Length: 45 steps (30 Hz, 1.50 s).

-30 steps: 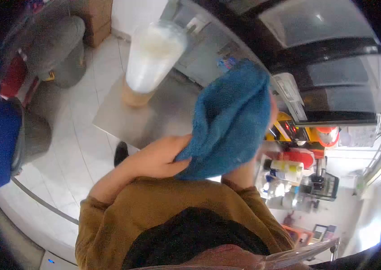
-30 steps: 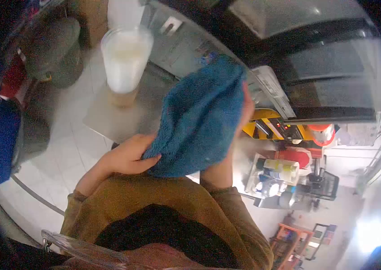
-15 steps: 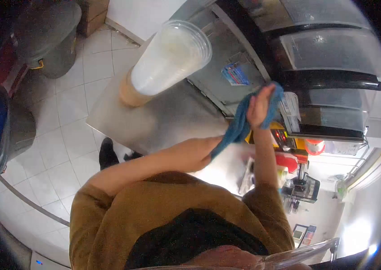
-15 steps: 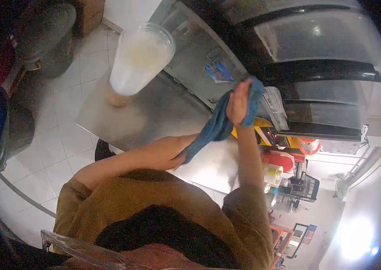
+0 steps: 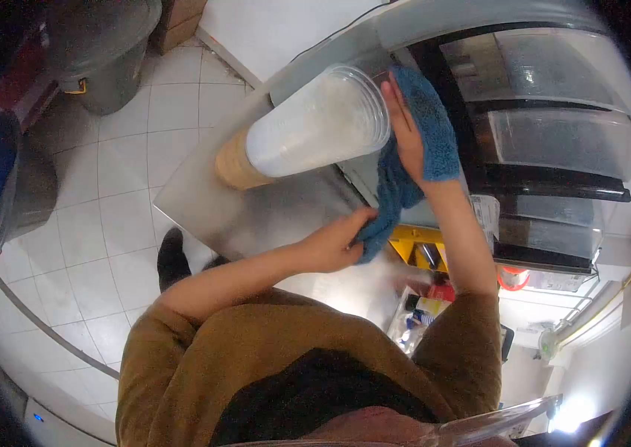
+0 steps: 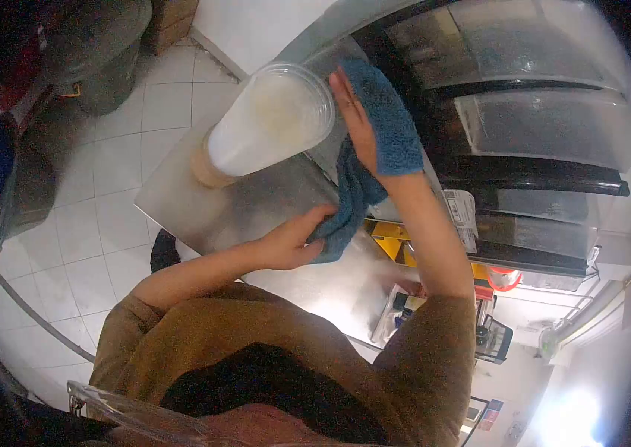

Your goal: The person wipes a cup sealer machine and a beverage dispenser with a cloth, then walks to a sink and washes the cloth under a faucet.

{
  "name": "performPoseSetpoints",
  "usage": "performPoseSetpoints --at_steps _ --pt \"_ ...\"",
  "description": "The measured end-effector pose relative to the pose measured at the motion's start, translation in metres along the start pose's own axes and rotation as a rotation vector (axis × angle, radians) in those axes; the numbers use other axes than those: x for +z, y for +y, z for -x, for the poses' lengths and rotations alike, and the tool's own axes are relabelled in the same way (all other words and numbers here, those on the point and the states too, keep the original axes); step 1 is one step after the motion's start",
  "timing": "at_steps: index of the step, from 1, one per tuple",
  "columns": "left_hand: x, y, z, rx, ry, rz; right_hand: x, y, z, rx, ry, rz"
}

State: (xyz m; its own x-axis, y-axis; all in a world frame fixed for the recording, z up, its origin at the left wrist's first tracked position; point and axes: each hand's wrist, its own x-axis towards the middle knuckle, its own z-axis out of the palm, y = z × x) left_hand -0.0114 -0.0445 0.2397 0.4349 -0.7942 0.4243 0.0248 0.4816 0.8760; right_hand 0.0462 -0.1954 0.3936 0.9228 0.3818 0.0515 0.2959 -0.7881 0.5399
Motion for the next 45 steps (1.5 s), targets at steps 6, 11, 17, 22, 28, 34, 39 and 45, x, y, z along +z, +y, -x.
performPoseSetpoints --at_steps 6,11,17,22,28,34,39,45 --pt "-0.003 -0.005 0.01 -0.129 -0.282 -0.023 0.005 0.001 0.039 0.12 -0.098 -0.074" --pt "-0.003 -0.008 0.011 -0.176 -0.089 -0.056 0.001 0.0 0.012 0.046 -0.028 -0.113" --pt "-0.018 0.0 0.021 -0.199 -0.188 -0.149 -0.018 -0.023 0.079 0.09 0.023 -0.153" --pt "-0.037 0.002 0.039 -0.242 -0.382 -0.206 0.033 -0.098 0.201 0.582 0.433 -0.682" --pt "-0.025 -0.022 0.046 -0.299 -0.49 -0.544 0.094 -0.187 0.286 1.707 0.63 -1.435" --pt "-0.014 -0.025 0.04 -0.33 -0.336 -0.59 0.1 -0.219 0.321 1.968 0.035 -1.639" --pt "-0.016 -0.023 0.035 -0.31 -0.323 -0.488 0.058 -0.212 0.306 1.697 0.131 -2.387" --pt "0.0 -0.009 0.025 0.121 -0.379 -0.856 0.008 -0.186 0.272 1.149 0.547 -2.198"
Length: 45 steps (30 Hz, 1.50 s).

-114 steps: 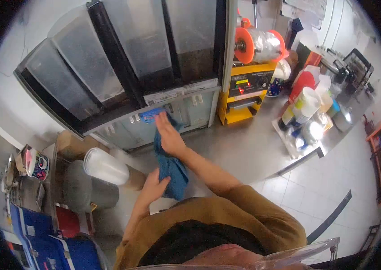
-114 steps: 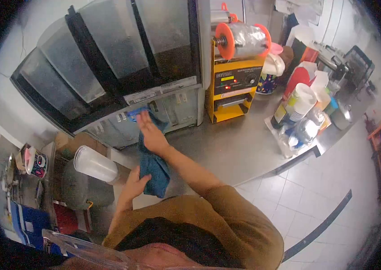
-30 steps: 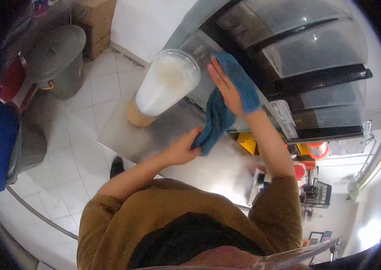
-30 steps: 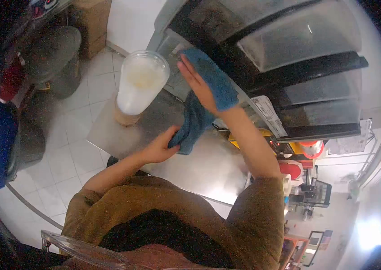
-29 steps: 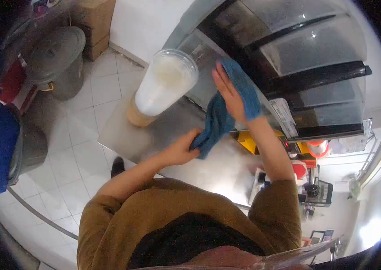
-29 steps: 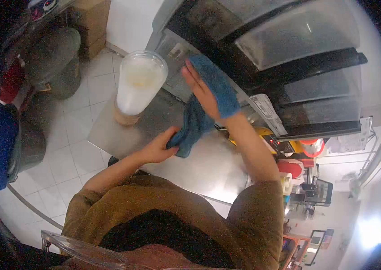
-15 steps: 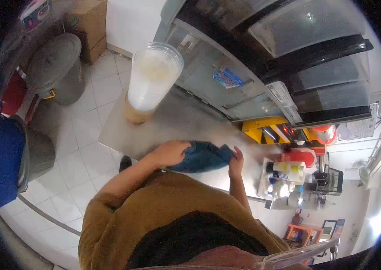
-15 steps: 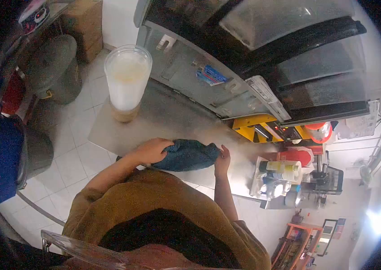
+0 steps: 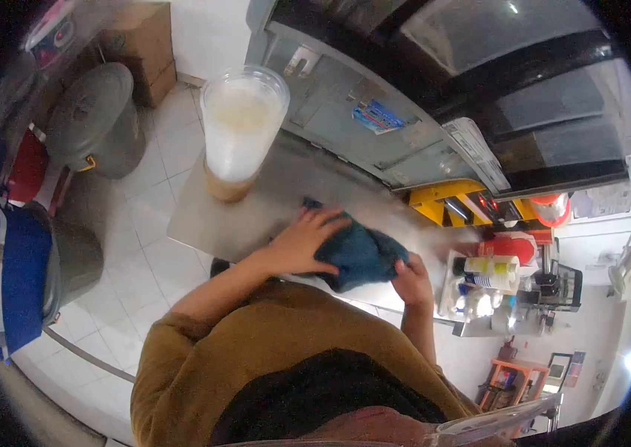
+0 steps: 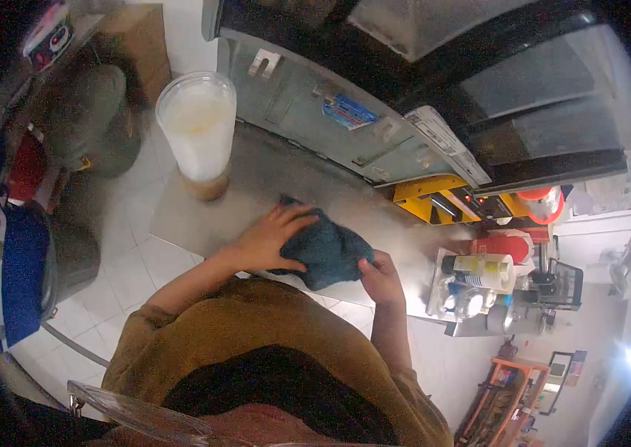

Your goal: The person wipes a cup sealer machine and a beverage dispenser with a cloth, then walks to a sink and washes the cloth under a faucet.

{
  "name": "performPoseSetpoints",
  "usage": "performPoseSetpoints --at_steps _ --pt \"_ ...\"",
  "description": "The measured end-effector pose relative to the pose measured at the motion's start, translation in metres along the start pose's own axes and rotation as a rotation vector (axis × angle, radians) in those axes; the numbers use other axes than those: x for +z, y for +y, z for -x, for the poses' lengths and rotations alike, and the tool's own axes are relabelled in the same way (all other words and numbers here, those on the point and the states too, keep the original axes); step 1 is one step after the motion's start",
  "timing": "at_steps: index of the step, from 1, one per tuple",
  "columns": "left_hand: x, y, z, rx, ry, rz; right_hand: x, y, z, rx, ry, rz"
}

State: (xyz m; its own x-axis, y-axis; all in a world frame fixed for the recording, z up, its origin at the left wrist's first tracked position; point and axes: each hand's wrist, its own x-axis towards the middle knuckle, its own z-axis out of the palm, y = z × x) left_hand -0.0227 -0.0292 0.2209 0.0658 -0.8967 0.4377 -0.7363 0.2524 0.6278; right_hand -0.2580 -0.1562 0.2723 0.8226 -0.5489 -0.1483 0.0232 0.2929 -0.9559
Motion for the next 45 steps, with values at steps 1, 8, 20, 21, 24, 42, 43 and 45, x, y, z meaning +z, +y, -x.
performPoseSetpoints --at_steps 1,8,20,21,24,42,43,45 --pt "0.004 0.002 -0.003 0.007 -0.031 0.128 0.009 -0.007 -0.004 -0.063 -0.009 -0.038" --pt "0.002 0.022 -0.016 -0.097 -0.055 0.547 0.033 -0.022 -0.017 -0.533 0.199 -0.019" --pt "0.034 0.019 0.015 -0.334 -0.177 0.76 0.04 -0.012 -0.05 -0.835 -0.065 1.081" --pt "0.033 0.017 0.016 -0.347 -0.147 0.732 0.034 -0.011 -0.052 -0.855 -0.047 1.178" --pt "0.021 0.009 0.015 -0.389 -0.197 0.721 0.026 -0.009 -0.051 -0.972 0.08 1.163" --pt "-0.086 -0.051 0.042 -0.329 0.831 -0.17 0.116 0.004 -0.077 -0.702 0.309 1.292" --pt "-0.086 -0.064 0.04 -0.333 0.792 -0.047 0.118 0.009 -0.079 -0.741 0.324 1.28" --pt "-0.084 -0.082 0.042 -0.388 0.702 0.088 0.12 0.021 -0.092 -0.775 0.368 1.257"
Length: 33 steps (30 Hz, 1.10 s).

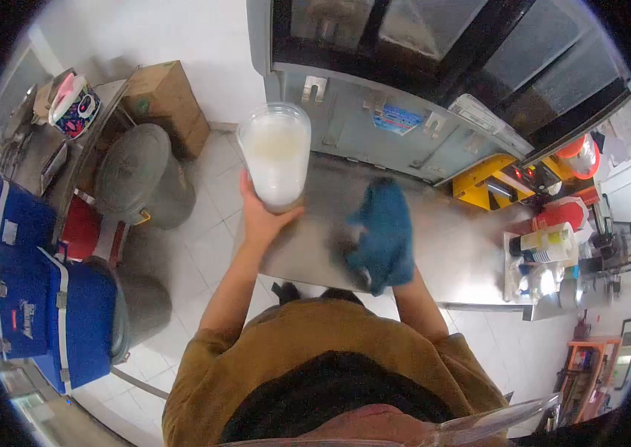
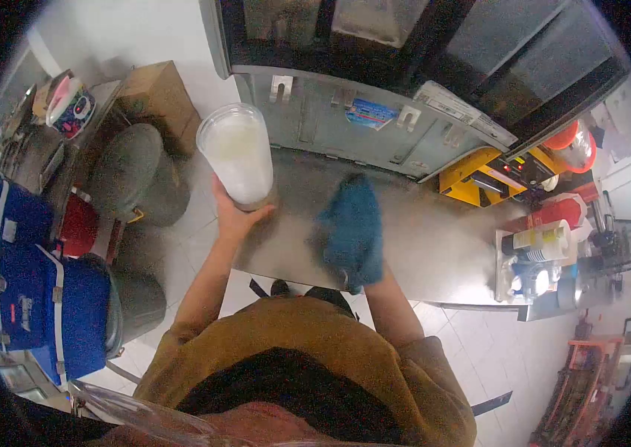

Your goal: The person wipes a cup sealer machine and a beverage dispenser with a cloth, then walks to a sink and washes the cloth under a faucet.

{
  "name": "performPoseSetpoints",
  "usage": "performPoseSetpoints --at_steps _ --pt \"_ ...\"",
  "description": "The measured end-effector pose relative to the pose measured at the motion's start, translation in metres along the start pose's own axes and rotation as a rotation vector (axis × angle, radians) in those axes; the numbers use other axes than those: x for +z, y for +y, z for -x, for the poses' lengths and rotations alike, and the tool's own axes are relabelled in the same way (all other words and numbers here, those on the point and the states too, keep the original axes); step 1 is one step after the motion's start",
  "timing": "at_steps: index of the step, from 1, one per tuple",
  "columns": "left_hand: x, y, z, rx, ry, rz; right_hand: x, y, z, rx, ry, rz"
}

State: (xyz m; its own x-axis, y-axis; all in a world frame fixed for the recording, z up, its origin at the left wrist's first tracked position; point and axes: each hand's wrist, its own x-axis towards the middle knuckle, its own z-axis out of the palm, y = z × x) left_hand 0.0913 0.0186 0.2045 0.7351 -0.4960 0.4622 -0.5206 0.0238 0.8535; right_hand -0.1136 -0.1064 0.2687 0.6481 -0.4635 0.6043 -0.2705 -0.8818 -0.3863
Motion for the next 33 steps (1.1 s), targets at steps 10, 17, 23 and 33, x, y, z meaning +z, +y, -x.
performPoseSetpoints --at_steps 10,17,23,33 --pt "-0.032 -0.01 0.03 -0.166 -0.066 -0.116 0.133 0.015 -0.108 0.105 0.106 0.206" --pt "-0.041 -0.073 0.078 -0.292 -0.401 -0.42 0.142 0.028 -0.156 0.22 0.157 0.353" --pt "-0.042 -0.066 0.081 -0.45 -0.459 -0.182 0.158 0.062 -0.121 0.088 0.04 0.395" --pt "-0.049 -0.047 0.087 -0.609 -0.386 -0.191 0.132 0.042 -0.156 0.078 0.152 0.368"
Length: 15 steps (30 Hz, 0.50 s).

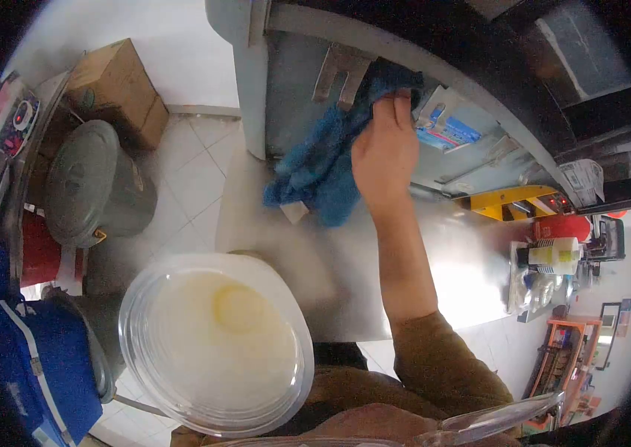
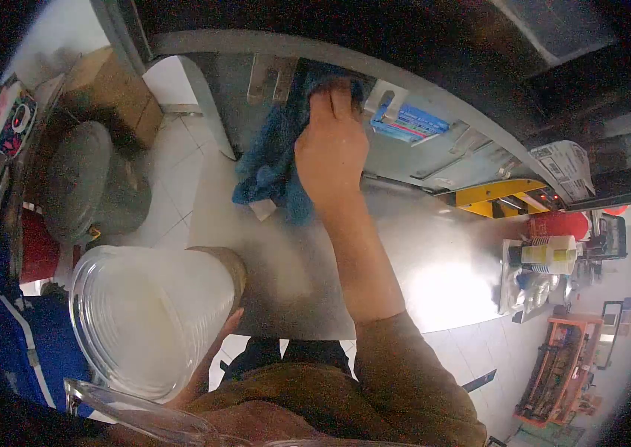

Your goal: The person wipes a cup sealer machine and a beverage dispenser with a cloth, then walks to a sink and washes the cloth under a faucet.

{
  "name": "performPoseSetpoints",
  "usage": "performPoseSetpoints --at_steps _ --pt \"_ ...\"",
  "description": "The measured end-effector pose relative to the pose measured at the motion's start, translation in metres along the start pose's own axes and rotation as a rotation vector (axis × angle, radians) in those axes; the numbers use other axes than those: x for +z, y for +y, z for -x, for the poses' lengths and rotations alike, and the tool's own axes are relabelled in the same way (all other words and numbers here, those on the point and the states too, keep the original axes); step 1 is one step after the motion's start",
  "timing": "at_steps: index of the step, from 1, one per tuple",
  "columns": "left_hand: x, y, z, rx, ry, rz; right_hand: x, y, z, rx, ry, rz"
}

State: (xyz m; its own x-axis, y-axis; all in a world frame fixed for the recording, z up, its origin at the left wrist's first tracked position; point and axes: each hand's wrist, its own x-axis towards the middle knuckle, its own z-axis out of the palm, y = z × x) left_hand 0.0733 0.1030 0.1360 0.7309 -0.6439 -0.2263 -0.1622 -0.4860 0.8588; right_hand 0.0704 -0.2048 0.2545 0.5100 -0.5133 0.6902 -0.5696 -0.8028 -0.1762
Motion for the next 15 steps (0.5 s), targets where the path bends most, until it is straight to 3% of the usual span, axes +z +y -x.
performPoseSetpoints --at_steps 11,15 --pt "-0.001 0.001 0.0 -0.047 -0.001 0.012 0.01 0.0 0.0 -0.045 0.064 -0.164" --pt "-0.001 0.002 0.0 -0.052 -0.002 0.02 0.017 0.007 0.013 -0.017 -0.065 -0.156"
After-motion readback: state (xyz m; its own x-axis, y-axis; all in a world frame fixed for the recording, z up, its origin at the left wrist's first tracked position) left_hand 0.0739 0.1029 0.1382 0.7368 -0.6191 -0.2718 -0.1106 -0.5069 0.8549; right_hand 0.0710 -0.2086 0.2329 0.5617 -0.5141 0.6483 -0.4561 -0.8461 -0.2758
